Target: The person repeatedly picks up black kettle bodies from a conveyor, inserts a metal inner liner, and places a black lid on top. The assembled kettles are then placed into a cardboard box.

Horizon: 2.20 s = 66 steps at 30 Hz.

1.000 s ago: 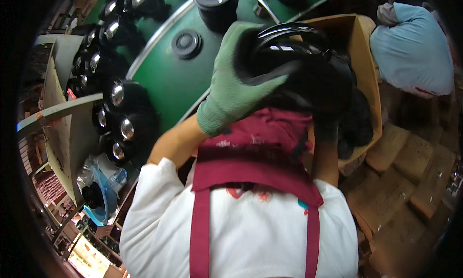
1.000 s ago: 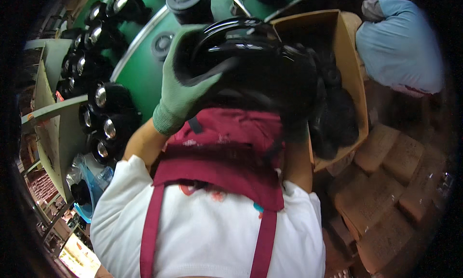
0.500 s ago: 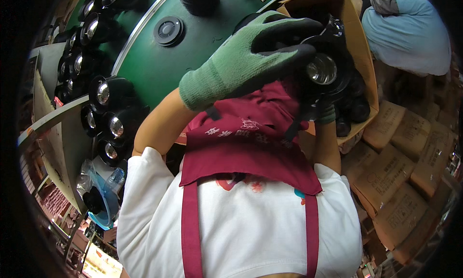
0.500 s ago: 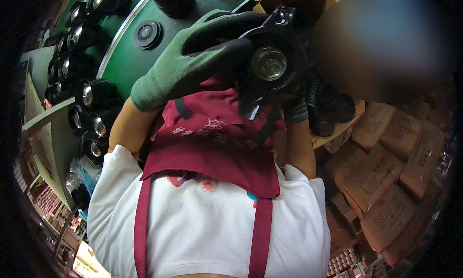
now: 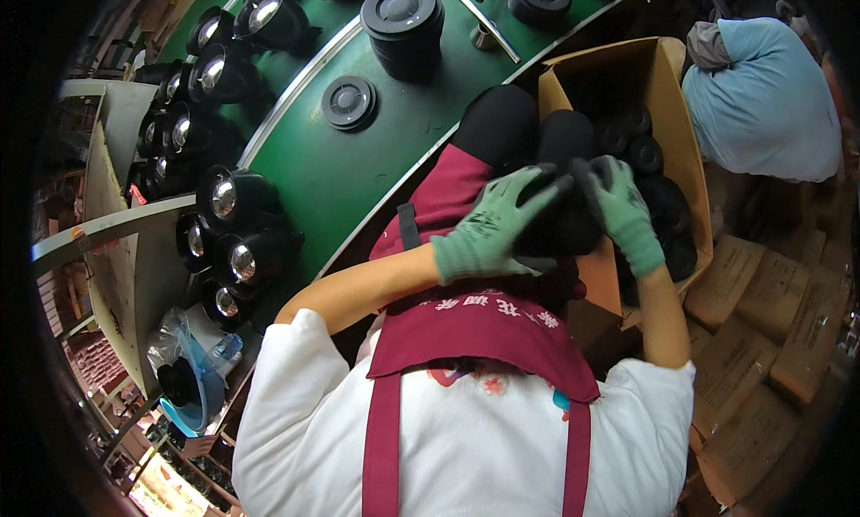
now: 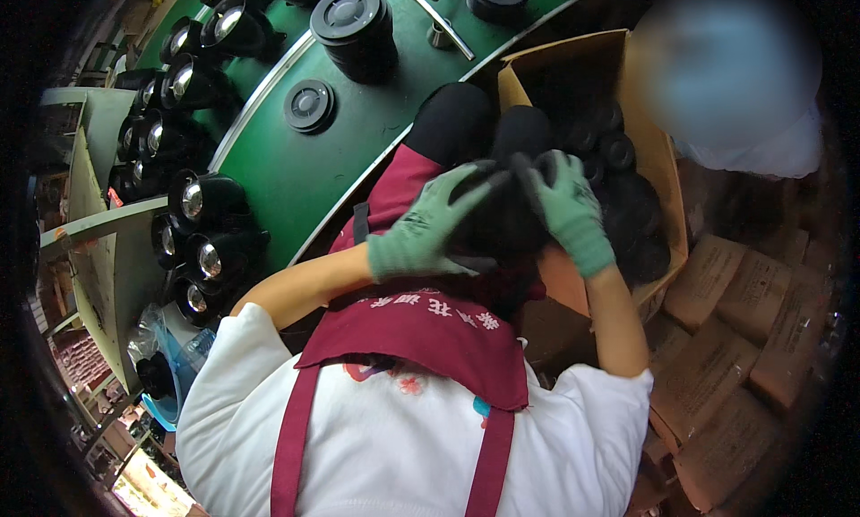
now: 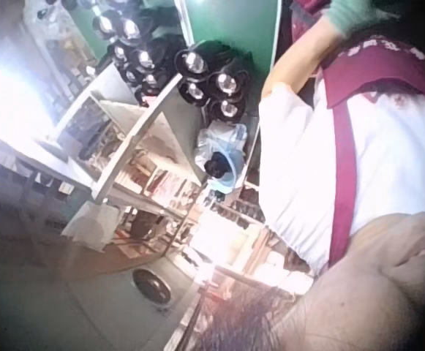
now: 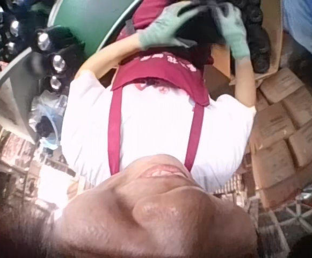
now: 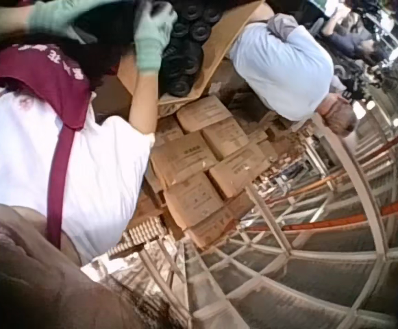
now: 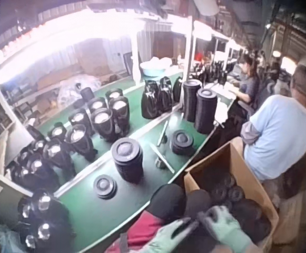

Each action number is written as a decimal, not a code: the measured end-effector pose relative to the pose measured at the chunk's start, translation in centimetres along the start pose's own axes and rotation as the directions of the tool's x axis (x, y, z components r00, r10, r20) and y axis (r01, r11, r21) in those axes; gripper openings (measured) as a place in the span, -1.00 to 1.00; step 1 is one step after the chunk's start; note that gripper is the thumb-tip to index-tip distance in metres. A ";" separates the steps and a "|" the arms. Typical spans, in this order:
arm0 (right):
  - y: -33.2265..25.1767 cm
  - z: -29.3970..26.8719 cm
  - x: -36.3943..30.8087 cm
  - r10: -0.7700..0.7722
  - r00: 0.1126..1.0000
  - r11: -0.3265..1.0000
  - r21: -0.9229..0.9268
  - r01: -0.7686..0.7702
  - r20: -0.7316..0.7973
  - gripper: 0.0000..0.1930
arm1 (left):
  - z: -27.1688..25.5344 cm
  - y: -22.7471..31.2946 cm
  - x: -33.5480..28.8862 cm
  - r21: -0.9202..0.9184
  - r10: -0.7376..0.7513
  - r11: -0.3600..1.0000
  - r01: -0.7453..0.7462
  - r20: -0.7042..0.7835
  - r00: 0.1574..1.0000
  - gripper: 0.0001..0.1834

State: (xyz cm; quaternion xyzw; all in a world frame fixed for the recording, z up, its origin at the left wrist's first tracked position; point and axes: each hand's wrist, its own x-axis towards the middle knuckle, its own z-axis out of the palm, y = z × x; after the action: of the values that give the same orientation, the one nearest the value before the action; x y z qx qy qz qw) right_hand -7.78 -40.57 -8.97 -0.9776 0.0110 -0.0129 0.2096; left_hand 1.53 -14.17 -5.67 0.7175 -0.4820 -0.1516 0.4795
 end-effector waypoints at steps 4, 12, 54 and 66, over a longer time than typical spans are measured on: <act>6.0 4.2 6.4 -0.175 0.967 0.953 -0.215 0.214 0.187 -0.54 | 2.5 -2.9 -1.1 0.106 0.029 0.994 -0.027 -0.020 0.999 0.09; 7.6 16.6 30.9 0.415 0.839 0.125 0.892 -0.434 0.351 -0.59 | 1.0 -9.8 -0.4 -0.557 -0.199 0.801 0.217 0.095 0.975 0.30; 4.1 7.0 14.0 0.202 0.970 -0.056 0.991 -0.125 0.134 -0.71 | -1.7 -1.4 11.6 0.640 -0.624 0.660 0.393 0.176 0.762 -0.54; -11.0 -3.0 5.7 -0.306 0.941 0.534 0.791 0.298 -0.148 -0.84 | 0.9 -13.4 14.8 -0.074 -0.081 0.994 0.082 0.016 0.997 -0.70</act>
State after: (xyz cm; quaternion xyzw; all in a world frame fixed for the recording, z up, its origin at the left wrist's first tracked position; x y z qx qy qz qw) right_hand -1.99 -31.93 -1.56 -0.7638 -0.1655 -0.0486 0.6220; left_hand 15.48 -26.01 -13.70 0.7171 -0.4494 -0.1937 0.4962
